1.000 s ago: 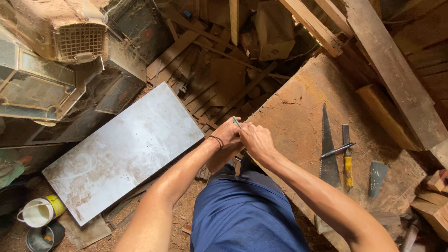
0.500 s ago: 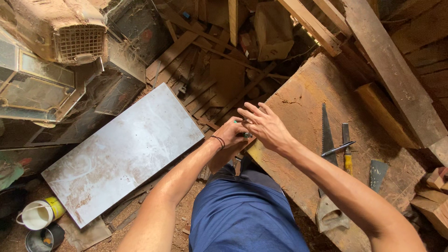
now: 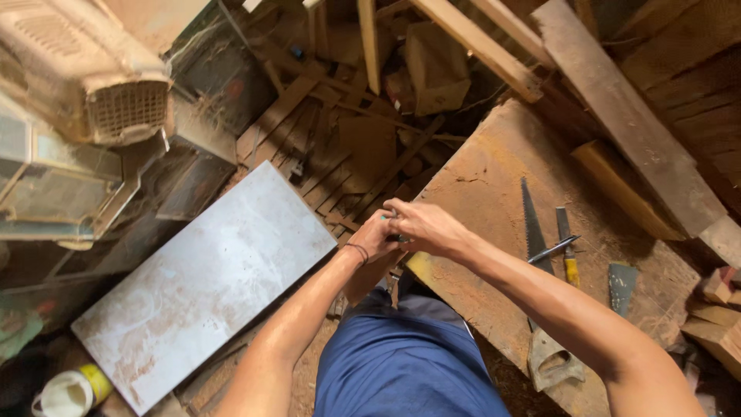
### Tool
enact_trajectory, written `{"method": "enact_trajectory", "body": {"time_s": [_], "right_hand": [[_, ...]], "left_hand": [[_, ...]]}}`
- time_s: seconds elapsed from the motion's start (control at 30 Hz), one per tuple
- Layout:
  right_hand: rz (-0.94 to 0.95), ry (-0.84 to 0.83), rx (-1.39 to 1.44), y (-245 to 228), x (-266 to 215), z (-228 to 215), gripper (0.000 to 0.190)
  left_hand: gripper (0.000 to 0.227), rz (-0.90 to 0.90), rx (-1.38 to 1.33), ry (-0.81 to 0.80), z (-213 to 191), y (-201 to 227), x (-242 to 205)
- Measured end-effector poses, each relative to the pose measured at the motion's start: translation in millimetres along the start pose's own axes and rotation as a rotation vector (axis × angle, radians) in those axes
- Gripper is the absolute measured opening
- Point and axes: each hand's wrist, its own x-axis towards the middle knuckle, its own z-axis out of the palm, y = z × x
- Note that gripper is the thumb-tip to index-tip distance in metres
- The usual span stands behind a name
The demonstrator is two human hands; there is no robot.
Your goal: The person marks a small wooden plank with a pen, secures it to a workbench using a green clamp, and then uses a hand saw to cut the plank along the marked line. The person removes the clamp after the cut is complete.
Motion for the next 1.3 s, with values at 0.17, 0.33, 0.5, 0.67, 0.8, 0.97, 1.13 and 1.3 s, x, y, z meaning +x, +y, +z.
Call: {"method": "enact_trajectory", "body": {"time_s": [0.17, 0.33, 0.5, 0.67, 0.8, 0.97, 1.13, 1.3], "right_hand": [[-0.051, 0.027, 0.022, -9, -7, -5, 0.051], [-0.072, 0.042, -0.012, -11, -11, -20, 0.061], [-0.020, 0.004, -0.357, -10, -2, -1, 0.020], [0.104, -0.070, -0.301, -9, 5, 16, 0.033], [0.372, -0.090, 0.031, -19, -1, 21, 0.049], [0.400, 0.395, 0.385, -36, -16, 34, 0.048], [0.267, 0.339, 0.479, -29, -25, 39, 0.042], [0.072, 0.172, -0.215, -7, -30, 4, 0.037]], "left_hand": [[0.026, 0.052, -0.009, 0.018, -4, 4, -2], [0.028, 0.008, -0.063, 0.047, -10, 15, -4], [0.025, 0.052, 0.055, -0.006, -8, 8, -4], [0.032, 0.144, 0.073, 0.021, -3, -4, -2], [0.042, 0.060, 0.030, 0.009, -3, -3, -4], [0.027, 0.180, 0.052, 0.051, 0, -4, -3], [0.034, 0.231, 0.023, 0.051, 1, -11, 4], [0.036, 0.231, 0.090, 0.092, 6, -14, 0]]}}
